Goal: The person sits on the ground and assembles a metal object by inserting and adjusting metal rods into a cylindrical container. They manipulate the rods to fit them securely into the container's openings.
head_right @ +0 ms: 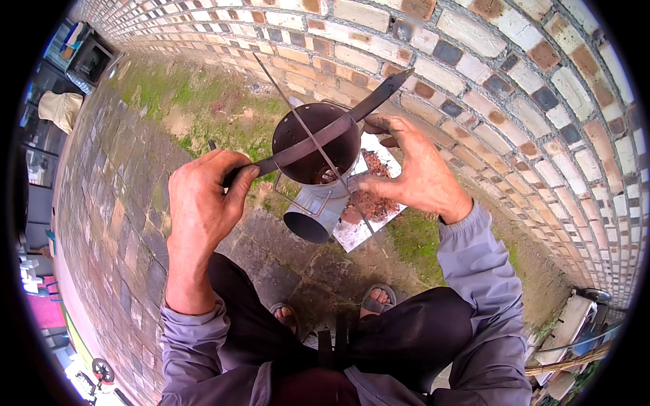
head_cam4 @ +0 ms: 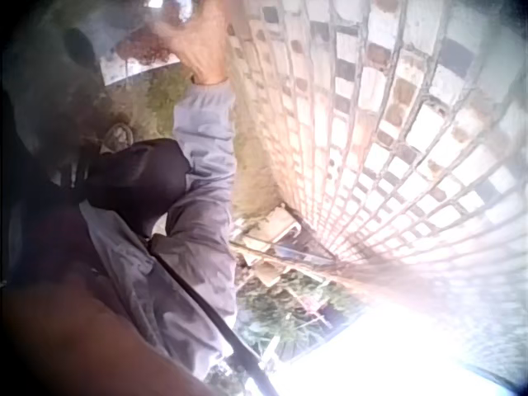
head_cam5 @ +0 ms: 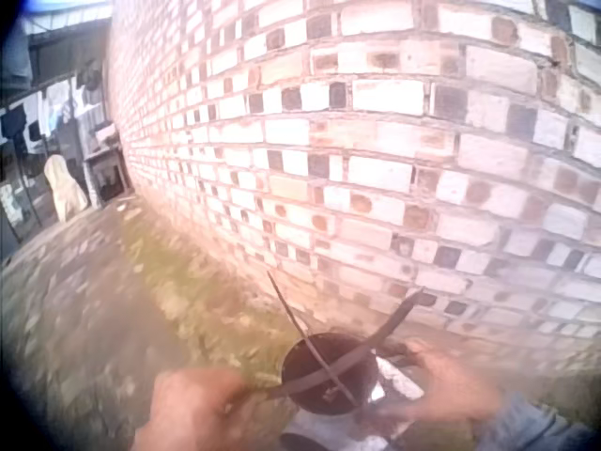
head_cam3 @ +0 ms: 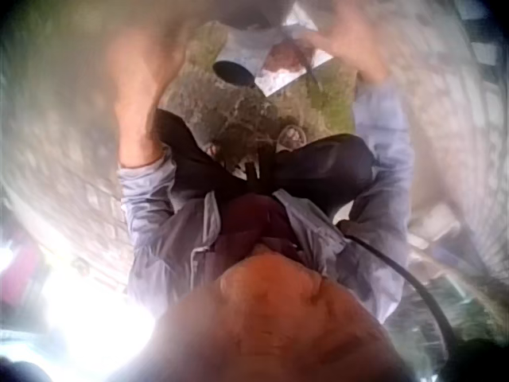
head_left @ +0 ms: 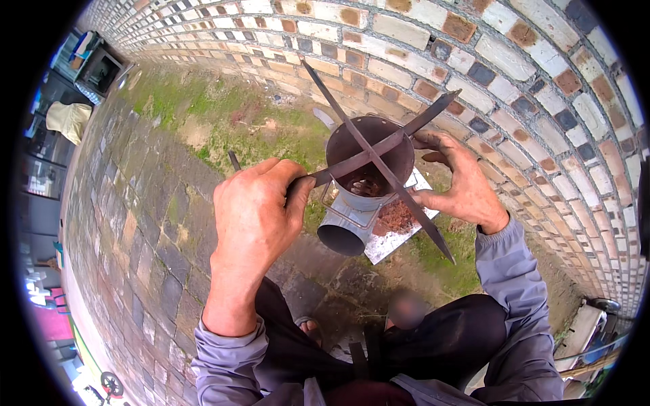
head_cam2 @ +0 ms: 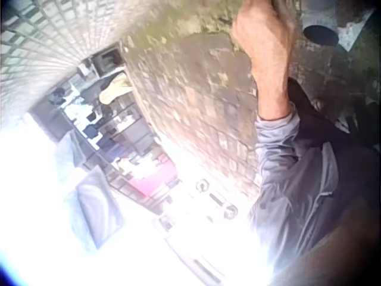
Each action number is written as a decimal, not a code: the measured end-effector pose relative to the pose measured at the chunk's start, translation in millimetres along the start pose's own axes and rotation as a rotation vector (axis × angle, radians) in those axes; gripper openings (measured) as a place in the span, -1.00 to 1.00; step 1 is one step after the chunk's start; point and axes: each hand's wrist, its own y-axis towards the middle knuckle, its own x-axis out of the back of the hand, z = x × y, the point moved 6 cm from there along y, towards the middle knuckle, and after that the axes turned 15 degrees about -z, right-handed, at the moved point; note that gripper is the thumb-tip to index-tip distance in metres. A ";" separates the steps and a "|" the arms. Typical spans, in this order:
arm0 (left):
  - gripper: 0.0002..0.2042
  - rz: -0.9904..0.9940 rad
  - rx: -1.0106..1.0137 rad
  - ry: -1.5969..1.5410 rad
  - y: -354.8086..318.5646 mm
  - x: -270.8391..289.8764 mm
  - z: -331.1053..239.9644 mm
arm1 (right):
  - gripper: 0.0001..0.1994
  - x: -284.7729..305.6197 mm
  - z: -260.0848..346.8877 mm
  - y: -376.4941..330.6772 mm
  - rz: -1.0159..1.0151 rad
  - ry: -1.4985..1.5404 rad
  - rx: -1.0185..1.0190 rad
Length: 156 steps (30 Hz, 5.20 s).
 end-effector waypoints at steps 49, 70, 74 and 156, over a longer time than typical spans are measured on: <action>-0.74 0.089 -0.333 0.003 67.5 1.1 -35.3 | -0.08 -37.0 -14.4 -0.9 0.009 -0.050 0.052; -0.77 0.185 -1.014 -0.072 51.7 -49.3 -48.2 | -0.09 -30.8 -4.6 -2.8 -0.002 -0.021 0.042; -0.77 0.192 -1.011 -0.076 51.2 -52.2 -47.8 | -0.11 -30.6 -5.9 -4.3 -0.036 -0.027 0.109; -0.77 0.164 -0.070 -0.415 -33.4 -64.0 -41.1 | -0.61 -3.4 127.4 3.7 0.476 -0.412 -0.128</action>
